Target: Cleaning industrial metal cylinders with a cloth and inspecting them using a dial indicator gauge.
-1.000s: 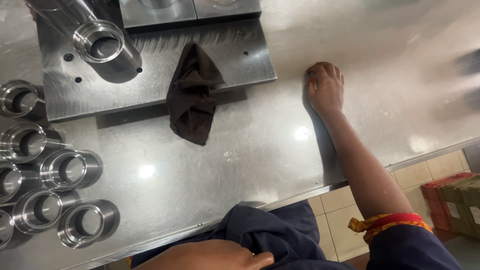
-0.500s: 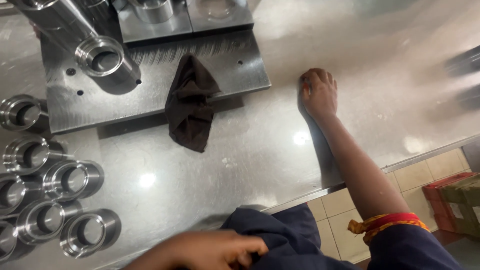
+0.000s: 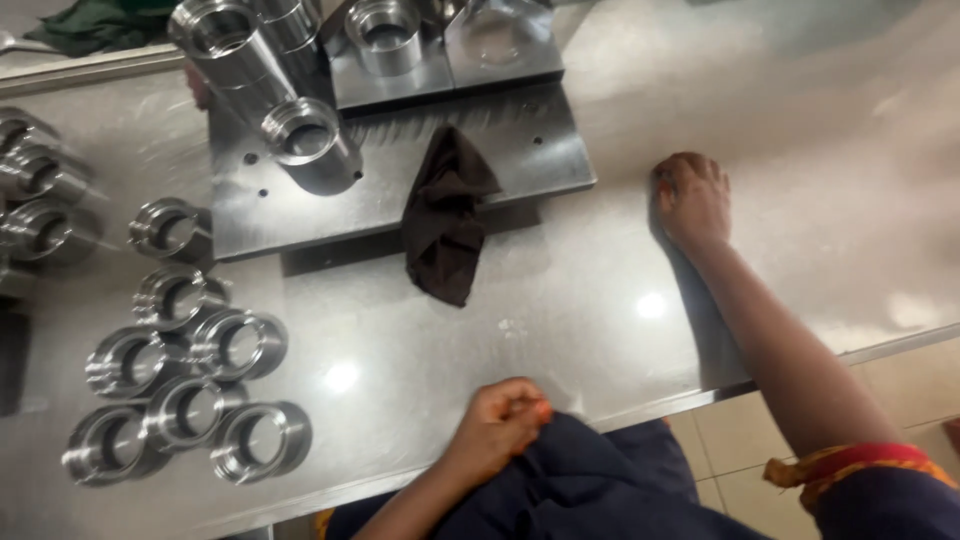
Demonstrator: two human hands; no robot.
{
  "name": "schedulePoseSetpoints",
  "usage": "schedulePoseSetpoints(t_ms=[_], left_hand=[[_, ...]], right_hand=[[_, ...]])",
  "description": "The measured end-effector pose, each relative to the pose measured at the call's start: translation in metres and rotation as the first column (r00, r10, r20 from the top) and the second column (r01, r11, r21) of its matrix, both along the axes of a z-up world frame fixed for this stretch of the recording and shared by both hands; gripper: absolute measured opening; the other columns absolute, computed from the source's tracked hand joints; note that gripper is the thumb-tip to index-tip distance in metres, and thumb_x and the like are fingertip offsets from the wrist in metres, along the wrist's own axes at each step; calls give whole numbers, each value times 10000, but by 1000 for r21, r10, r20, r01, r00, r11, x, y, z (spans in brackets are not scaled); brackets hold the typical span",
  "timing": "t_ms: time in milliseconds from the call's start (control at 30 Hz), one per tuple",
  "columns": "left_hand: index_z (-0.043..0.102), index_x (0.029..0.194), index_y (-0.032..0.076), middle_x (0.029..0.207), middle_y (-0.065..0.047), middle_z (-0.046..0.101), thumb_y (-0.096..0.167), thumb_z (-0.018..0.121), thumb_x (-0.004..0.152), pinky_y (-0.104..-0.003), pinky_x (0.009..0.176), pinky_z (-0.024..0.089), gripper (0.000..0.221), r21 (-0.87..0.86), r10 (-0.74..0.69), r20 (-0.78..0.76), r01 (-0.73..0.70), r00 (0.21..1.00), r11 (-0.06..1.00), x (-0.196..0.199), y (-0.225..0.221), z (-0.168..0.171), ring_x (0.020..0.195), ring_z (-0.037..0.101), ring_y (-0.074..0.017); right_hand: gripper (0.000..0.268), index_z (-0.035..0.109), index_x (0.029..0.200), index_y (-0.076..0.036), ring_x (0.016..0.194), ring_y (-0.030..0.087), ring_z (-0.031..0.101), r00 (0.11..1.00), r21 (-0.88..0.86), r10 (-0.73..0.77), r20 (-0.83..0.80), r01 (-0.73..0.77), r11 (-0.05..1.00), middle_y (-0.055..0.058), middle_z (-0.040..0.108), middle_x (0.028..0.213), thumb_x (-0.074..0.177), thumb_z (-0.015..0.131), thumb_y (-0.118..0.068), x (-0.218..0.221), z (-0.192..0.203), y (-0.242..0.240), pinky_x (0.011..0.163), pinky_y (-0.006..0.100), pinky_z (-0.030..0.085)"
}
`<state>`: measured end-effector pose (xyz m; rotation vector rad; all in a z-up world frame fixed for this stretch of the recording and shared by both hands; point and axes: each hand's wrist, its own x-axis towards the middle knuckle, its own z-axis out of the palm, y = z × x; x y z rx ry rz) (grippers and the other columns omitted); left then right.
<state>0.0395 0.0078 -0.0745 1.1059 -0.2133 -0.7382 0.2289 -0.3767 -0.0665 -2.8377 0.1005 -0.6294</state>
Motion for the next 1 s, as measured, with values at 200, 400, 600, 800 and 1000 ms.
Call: schedulePoseSetpoints(t_ms=[200,400,600,800,1000], left_hand=[[676,908,113,636,43,603,262,794,911,-255,520,419,190,338,-289,505,121,813,933,-29,-8,53,545,538,-60],[683,899,126,615,-21,639,316,739,935,-339,535,473,202,541,-457,584,98,671,835,-47,-9,45,543,633,-193],[694,884,113,698,-84,698,207,700,933,-390,538,522,107,414,-233,828,-275,509,868,-24,26,57,595,680,-270],[730,947,49,748,-86,717,116,726,934,-321,612,533,68,274,79,924,-791,374,548,11,97,84,643,696,-177],[715,1062,40,966,-60,775,109,691,986,-329,810,557,105,390,85,872,-790,482,473,16,127,101,899,753,-165]], right_hand=[[236,728,1157,-99,1298,339,514,999,-17,20,38,-19,1000,115,627,1335,934,651,-117,-5,6,3,1100,468,377],[154,750,1090,-110,1260,339,533,999,23,18,39,-19,1000,116,642,1297,964,662,-113,-7,-6,-5,1069,465,388],[151,739,1087,-104,1251,332,549,993,19,69,93,-71,997,108,652,1288,956,679,-59,-31,-6,8,1064,456,401],[319,665,1245,-68,1217,358,559,975,159,217,54,-222,962,133,636,1287,935,735,-91,-51,12,85,1046,458,443],[545,546,1382,-116,1219,344,547,868,133,467,167,-489,862,145,590,1292,940,820,-276,-47,65,240,1048,461,434]])
